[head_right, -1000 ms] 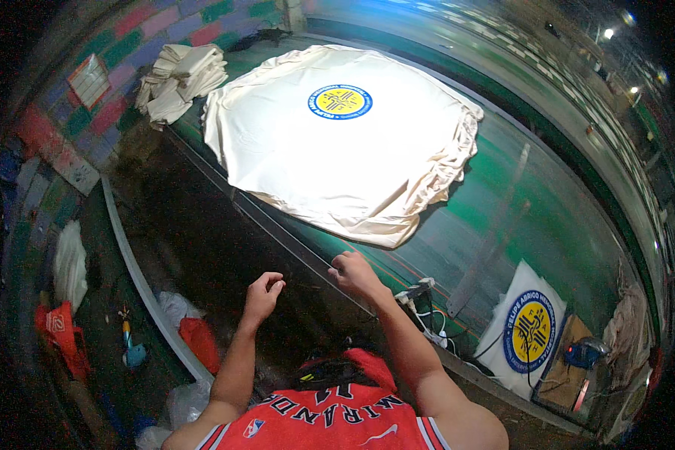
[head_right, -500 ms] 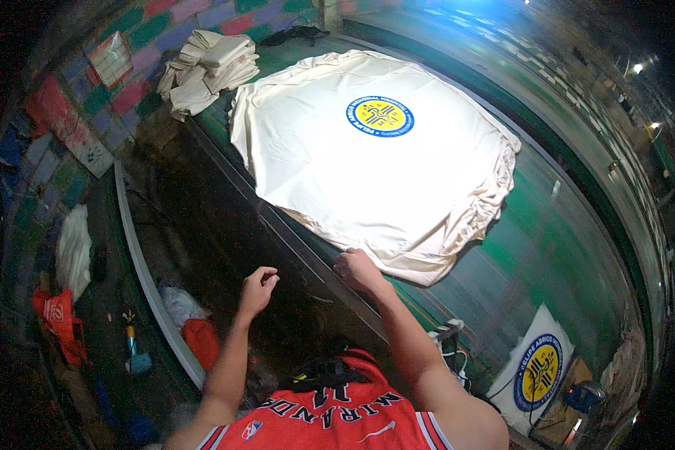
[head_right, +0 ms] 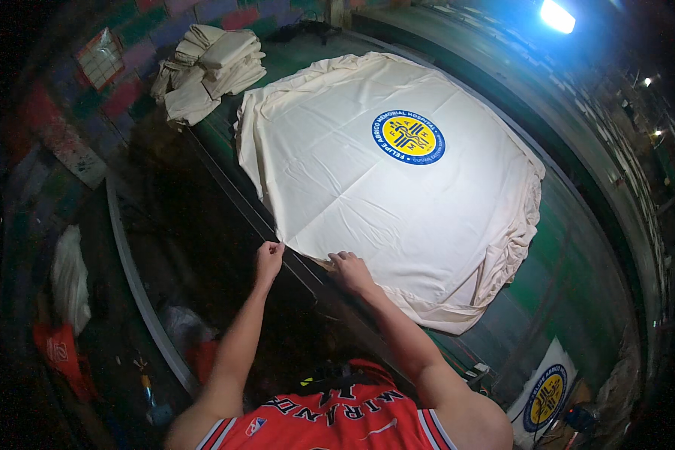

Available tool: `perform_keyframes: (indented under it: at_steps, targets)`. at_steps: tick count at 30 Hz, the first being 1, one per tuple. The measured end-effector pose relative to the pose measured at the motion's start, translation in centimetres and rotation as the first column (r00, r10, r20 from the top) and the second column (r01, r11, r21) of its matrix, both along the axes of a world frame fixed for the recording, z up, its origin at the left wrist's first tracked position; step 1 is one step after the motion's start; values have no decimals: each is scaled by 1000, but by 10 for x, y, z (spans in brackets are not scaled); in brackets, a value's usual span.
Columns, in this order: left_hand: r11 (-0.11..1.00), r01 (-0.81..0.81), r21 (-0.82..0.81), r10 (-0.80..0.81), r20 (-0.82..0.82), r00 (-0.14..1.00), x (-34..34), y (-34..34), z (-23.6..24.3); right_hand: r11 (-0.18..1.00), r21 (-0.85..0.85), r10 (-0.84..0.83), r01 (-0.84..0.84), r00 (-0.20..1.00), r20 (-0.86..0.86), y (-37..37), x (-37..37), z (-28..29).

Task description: The person irons a white garment on a green ironing table, then folds it and places it on a stack. They pick up another white garment, unfold it, and use a metal ruler to press and align the fabric on the table.

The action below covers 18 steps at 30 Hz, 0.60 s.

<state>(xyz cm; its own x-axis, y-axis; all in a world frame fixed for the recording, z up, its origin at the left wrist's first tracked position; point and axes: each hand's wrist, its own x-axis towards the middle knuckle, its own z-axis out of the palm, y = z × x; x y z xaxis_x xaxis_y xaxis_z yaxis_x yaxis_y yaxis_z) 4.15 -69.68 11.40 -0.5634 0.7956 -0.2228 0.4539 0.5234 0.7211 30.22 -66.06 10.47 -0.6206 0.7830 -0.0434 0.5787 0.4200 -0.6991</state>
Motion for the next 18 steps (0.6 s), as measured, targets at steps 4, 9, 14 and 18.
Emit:
perform_keyframes:
  at_steps: [4,9,14,18]
  targets:
    - [978,120,-171,-140,-114,983,-27,45,-8,986,-150,79,-67,994,76,28,-22,7]
    - [984,179,-2,-179,-7,984,-29,48,10,988,-136,53,-72,988,-144,37,-11,21]
    - [777,429,462,-236,-417,878,-12,88,45,910,-394,-198,127,970,-144,46,10,40]
    - [607,753,254,-499,-616,609,-18,123,63,896,-342,-356,284,919,-169,58,14,56]
